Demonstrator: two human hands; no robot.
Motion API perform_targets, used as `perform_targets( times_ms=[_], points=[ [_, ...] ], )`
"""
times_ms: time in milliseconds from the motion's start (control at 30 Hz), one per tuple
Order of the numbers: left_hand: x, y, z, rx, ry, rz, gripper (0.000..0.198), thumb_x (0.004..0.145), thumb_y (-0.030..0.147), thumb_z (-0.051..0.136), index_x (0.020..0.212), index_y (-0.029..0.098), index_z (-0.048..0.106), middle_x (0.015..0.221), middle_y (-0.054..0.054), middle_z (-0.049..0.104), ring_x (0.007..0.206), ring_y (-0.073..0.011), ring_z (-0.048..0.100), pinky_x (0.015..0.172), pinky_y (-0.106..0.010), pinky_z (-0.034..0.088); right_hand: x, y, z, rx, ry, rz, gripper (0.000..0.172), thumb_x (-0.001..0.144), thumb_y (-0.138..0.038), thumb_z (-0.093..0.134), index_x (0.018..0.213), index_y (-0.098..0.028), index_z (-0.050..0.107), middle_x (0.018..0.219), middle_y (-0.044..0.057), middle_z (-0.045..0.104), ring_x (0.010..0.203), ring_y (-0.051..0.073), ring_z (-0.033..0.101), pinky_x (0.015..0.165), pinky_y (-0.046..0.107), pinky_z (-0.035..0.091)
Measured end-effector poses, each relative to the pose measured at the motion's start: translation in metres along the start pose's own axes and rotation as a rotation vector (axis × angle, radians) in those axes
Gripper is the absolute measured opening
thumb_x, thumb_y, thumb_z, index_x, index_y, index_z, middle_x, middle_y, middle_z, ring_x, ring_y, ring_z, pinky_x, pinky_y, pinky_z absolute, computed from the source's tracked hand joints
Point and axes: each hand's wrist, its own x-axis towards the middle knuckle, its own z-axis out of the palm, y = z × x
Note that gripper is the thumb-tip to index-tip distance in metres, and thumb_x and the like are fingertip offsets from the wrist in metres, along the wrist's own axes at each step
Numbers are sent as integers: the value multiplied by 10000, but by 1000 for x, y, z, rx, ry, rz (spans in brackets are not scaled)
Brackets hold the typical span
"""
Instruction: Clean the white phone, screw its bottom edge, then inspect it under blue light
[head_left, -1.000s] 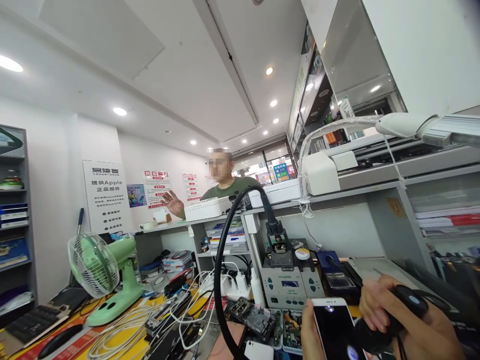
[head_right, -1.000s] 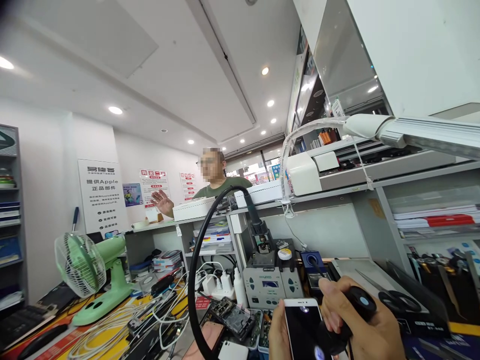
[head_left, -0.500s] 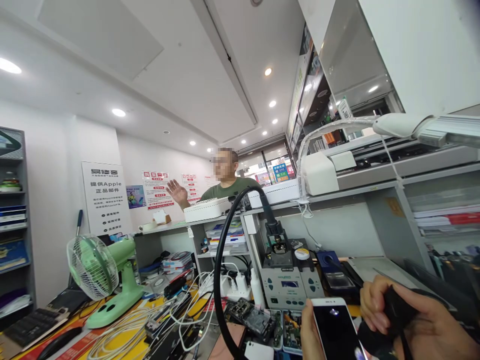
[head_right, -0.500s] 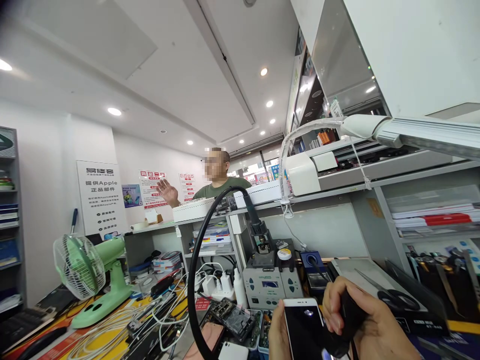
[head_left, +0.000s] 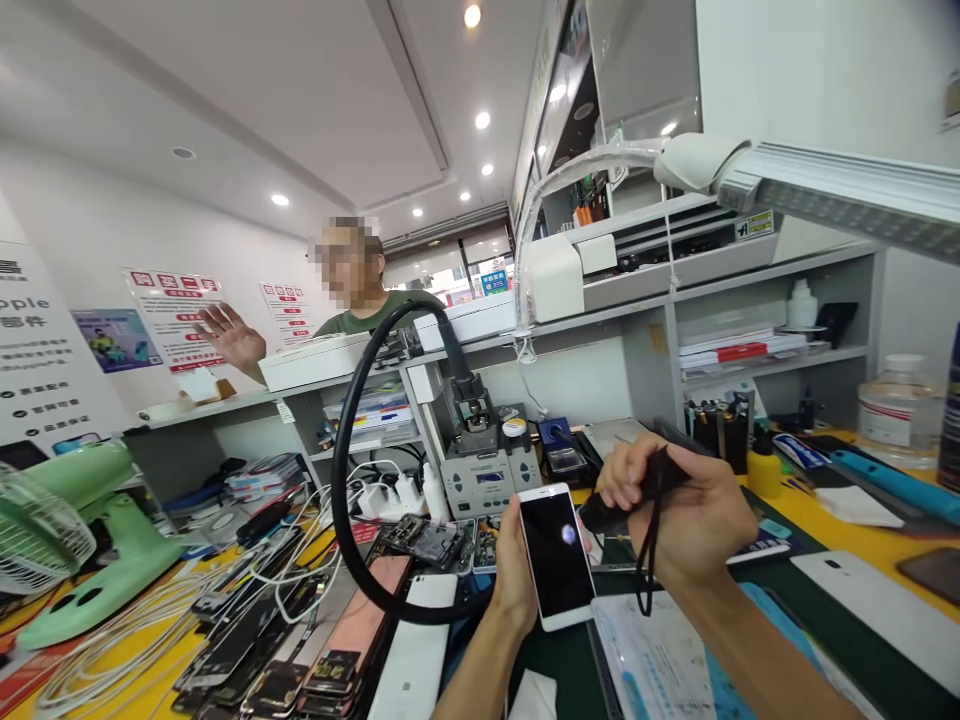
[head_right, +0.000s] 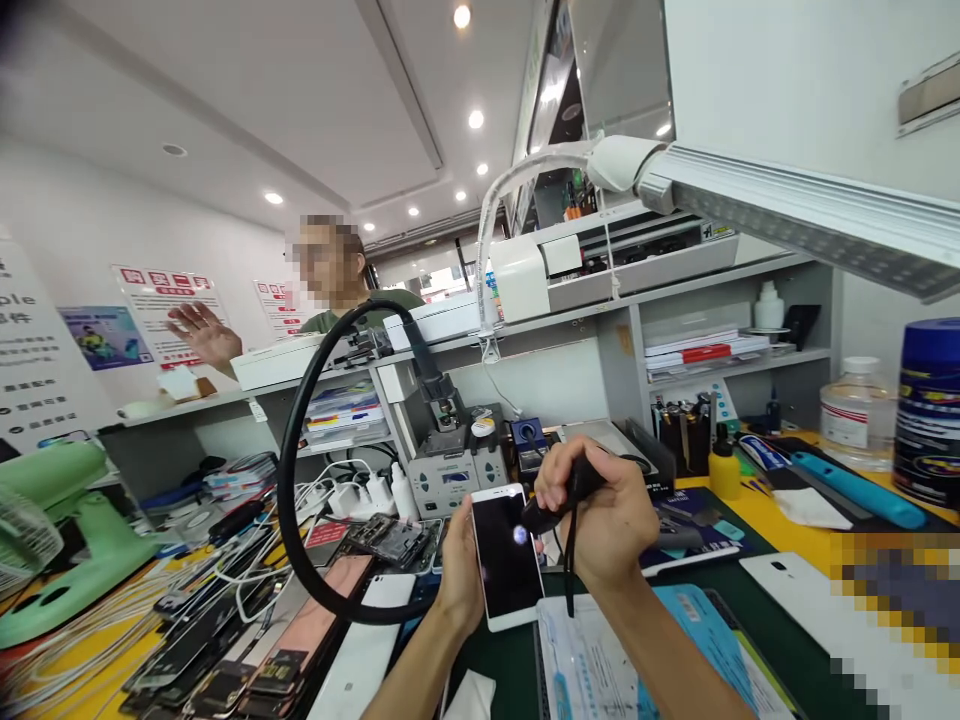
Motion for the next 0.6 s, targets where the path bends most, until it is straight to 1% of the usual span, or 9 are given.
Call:
perform_targets(
  times_ms=[100, 167, 267, 433, 500, 600],
  points=[
    [1, -1, -2, 25, 11, 16, 528, 881, 581, 563, 951, 84, 729, 776, -102, 728, 723, -272, 693, 859, -467, 514, 1, 2, 2, 22, 2, -21, 346, 821, -378, 467, 549, -214, 604, 477, 8, 448, 476, 168, 407, 517, 317, 318],
    [2, -1, -3, 31, 20, 36, 522, 884, 571, 566, 1003, 87, 723, 809, -98, 737, 718, -264, 695, 859, -464, 521, 3, 4, 4, 35, -1, -24, 343, 816, -383, 472, 540, -220, 595, 473, 4, 441, 470, 170, 398, 512, 316, 311],
    [2, -1, -1, 34, 19, 55, 517, 900, 560, 552, 1057, 94, 712, 834, -93, 738, 762, -268, 702, 868, -457, 522, 6, 6, 8, 41, -3, -18, 347, 815, -384, 471, 532, -221, 590, 470, 2, 439, 459, 166, 388, 501, 311, 302],
    [1, 0, 2, 22, 16, 49, 485, 911, 519, 551, 1100, 99, 704, 828, -83, 734, 807, -271, 702, 861, -441, 524, 10, 7, 11, 34, 1, -8, 362, 831, -367, 447, 531, -218, 586, 475, 0, 439, 453, 160, 387, 493, 303, 299],
    [1, 0, 0, 13, 23, 41, 470, 905, 508, 565, 1104, 106, 706, 824, -81, 734, 795, -265, 701, 850, -433, 525, 11, 8, 12, 27, -3, 8, 367, 835, -376, 445, 538, -215, 588, 480, 1, 442, 454, 159, 393, 493, 301, 305],
    [3, -2, -3, 0, 41, 35, 490, 884, 544, 582, 1082, 117, 715, 825, -79, 735, 730, -246, 692, 830, -423, 525, 13, 11, 15, 17, -18, 21, 368, 834, -385, 443, 551, -209, 597, 486, 8, 453, 460, 162, 409, 492, 299, 319]
  ],
)
